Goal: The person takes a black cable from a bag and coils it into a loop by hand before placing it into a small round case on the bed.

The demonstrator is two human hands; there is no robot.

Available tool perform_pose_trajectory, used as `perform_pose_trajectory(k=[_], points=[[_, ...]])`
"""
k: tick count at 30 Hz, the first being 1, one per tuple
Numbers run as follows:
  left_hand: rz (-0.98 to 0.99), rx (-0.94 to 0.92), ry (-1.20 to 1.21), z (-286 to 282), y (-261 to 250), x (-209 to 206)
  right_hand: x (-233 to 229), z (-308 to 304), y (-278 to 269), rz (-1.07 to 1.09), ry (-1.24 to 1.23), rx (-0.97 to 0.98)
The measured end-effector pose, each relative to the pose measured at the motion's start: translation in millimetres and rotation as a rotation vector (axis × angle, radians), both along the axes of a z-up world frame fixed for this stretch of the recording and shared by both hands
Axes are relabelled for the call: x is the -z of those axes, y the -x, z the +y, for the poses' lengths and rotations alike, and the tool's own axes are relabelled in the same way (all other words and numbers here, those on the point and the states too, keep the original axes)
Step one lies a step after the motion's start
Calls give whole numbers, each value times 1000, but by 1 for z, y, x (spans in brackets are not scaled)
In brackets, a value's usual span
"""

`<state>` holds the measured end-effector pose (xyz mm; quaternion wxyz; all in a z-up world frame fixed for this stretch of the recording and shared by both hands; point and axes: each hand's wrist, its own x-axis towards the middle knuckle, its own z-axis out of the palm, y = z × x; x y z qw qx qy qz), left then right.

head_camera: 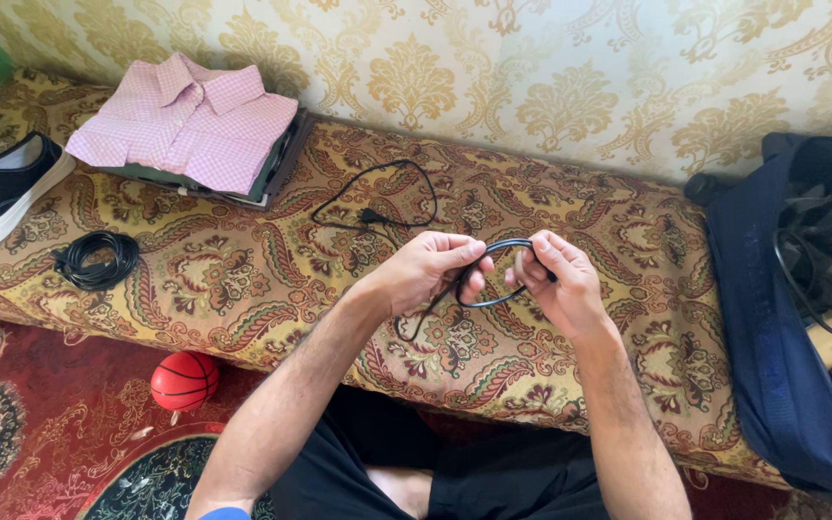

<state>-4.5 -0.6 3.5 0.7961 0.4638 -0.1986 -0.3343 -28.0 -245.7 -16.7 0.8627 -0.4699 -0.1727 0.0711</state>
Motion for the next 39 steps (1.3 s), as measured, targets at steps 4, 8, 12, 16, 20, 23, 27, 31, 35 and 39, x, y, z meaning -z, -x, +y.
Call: perform_pose_trajectory(k=[4,8,12,16,20,23,27,31,35,39], points=[[15,61,-2,-1,8,-15,2,-3,-7,-38,12,14],[26,142,-43,0,8,-29,6,-3,-14,-10,-13,34],[-97,25,26,-6,4,-26,-10,8,-12,-46,18,31],[-224,-253,72,-12,-4,-25,-26,31,-8,-1,332,382],[-317,-517,90,-14,-9,-26,-7,52,18,-159,602,620],[-413,-641,55,-18,-11,-26,3,75,26,-394,624,613],[-385,-693,48,-20,-7,-26,1,101,28,-269,560,691],[-442,-767,-9,-12,-4,-26,-6,114,25,-329,620,793],[-435,-765,27,-2,-5,-23,-5,115,22,-405,753,802],[-322,-749,96,9,-9,-19,10,112,0,-204,347,425]])
